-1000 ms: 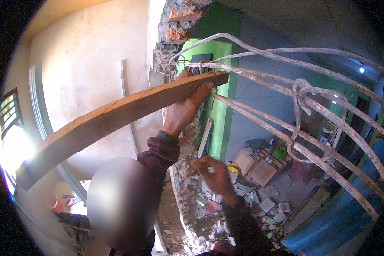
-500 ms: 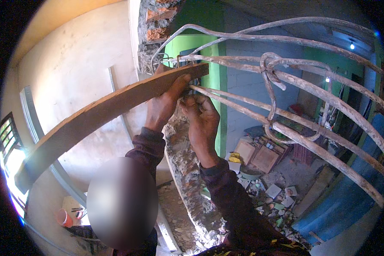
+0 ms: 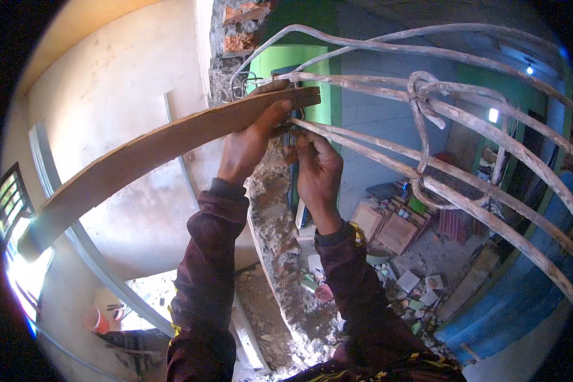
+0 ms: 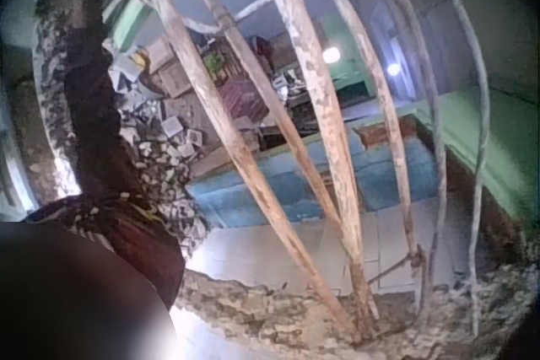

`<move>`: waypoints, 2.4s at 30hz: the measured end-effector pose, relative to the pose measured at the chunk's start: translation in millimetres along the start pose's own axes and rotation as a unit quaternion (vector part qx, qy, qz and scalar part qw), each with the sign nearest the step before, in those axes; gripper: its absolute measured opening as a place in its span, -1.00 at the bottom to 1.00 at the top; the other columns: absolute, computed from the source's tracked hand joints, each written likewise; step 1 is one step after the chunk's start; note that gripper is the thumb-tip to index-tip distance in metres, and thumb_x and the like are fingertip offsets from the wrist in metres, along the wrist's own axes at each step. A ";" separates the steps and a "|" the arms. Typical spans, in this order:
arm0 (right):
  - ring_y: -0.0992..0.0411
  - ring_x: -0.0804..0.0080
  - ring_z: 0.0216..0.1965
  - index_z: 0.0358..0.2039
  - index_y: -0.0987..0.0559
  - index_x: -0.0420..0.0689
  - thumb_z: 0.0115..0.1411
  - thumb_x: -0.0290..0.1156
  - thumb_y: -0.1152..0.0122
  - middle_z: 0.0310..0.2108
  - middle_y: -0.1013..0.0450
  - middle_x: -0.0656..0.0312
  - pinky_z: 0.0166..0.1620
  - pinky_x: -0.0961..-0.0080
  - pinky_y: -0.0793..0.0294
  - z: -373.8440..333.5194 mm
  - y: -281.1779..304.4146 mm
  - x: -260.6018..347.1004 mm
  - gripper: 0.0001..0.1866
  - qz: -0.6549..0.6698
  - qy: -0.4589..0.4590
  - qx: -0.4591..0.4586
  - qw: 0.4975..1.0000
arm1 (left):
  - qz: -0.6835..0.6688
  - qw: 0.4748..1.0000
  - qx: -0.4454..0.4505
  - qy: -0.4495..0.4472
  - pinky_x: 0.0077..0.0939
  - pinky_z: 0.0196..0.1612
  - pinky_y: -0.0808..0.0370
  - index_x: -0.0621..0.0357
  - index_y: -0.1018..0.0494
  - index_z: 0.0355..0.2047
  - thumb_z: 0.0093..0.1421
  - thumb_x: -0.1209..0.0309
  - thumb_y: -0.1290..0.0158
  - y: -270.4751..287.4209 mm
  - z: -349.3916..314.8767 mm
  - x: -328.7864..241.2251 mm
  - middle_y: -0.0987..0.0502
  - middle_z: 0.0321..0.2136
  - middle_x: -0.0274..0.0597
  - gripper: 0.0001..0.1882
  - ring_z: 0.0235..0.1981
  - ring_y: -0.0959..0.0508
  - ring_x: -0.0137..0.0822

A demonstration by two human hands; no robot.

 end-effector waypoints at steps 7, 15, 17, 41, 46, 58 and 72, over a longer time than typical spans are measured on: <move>-0.52 0.54 -0.26 -0.01 -0.54 -0.23 0.39 -0.40 -0.02 -0.20 -0.52 0.20 -0.27 0.62 -0.58 2.4 -1.1 7.9 -0.74 -0.064 0.026 -0.002 0.998 | 0.051 0.998 0.021 -0.041 -0.42 -0.04 -0.55 0.14 -0.42 0.14 0.27 0.19 -0.11 -3.2 -4.0 -4.5 -0.56 -0.02 -0.17 -0.52 -0.10 -0.56 -0.32; -0.49 0.58 -0.31 -0.17 -0.55 -0.22 0.38 -0.43 -0.02 -0.33 -0.47 0.27 -0.37 0.67 -0.50 -6.5 -0.5 10.3 -0.83 -0.061 0.036 0.013 0.997 | 0.039 0.999 0.018 -0.028 -0.40 -0.04 -0.56 0.14 -0.44 0.14 0.26 0.13 -0.13 -2.7 -0.2 -2.6 -0.56 -0.05 -0.19 -0.48 -0.09 -0.55 -0.33; -0.43 0.64 -0.41 -0.22 -0.55 -0.19 0.36 -0.42 -0.04 -0.38 -0.45 0.31 -0.45 0.70 -0.41 -7.3 -0.3 23.5 -0.85 -0.138 0.147 0.022 0.979 | 0.049 0.999 0.007 -0.006 -0.47 -0.09 -0.54 0.21 -0.47 0.08 0.26 0.14 -0.15 -0.1 -0.3 1.4 -0.57 -0.12 -0.19 -0.50 -0.15 -0.54 -0.39; -0.08 0.68 -0.83 -0.29 -0.59 -0.19 0.27 -0.23 -0.17 -0.70 -0.31 0.40 -0.76 0.66 0.00 -0.2 -17.4 -37.1 -0.74 0.148 -0.298 0.039 0.942 | 0.081 0.996 -0.026 -0.016 -0.39 -0.10 -0.55 0.19 -0.54 0.01 0.21 0.14 -0.19 8.5 2.4 5.0 -0.60 -0.12 -0.17 -0.53 -0.16 -0.58 -0.34; -0.13 0.71 -0.78 -0.25 -0.60 -0.15 0.28 -0.29 -0.13 -0.61 -0.37 0.38 -0.72 0.67 -0.04 -5.3 -17.1 -31.4 -0.79 0.117 -0.296 0.005 0.948 | 0.055 0.998 -0.032 -0.015 -0.40 -0.09 -0.55 0.19 -0.55 0.00 0.21 0.15 -0.19 7.5 0.7 2.0 -0.60 -0.12 -0.17 -0.55 -0.15 -0.58 -0.33; -0.45 0.44 -0.46 -0.04 -0.58 -0.20 0.32 -0.55 0.05 -0.39 -0.55 0.21 -0.32 0.46 -0.45 -0.3 -16.7 -2.6 -0.72 -0.163 -0.024 0.022 0.986 | 0.078 0.997 -0.004 -0.011 -0.38 -0.02 -0.55 0.12 -0.51 0.07 0.30 0.19 -0.07 6.4 3.0 3.6 -0.56 -0.04 -0.11 -0.59 -0.03 -0.55 -0.28; -0.54 -0.04 -0.26 -0.08 -0.61 -0.02 0.18 -0.54 -0.09 -0.26 -0.58 0.04 -0.24 0.20 -0.53 -2.3 -15.8 35.8 -0.69 -0.422 0.139 0.027 0.896 | 0.007 1.000 -0.009 -0.008 -0.53 -0.17 -0.51 0.27 -0.55 -0.08 0.16 0.30 -0.27 4.8 3.6 0.7 -0.60 -0.21 -0.20 -0.62 -0.25 -0.55 -0.44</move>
Point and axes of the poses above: each hand's wrist, its own z-axis towards the middle knuckle, its own y-axis out of the back of the hand, x = y × z, the point moved 7 cm from there along z, towards the middle knuckle
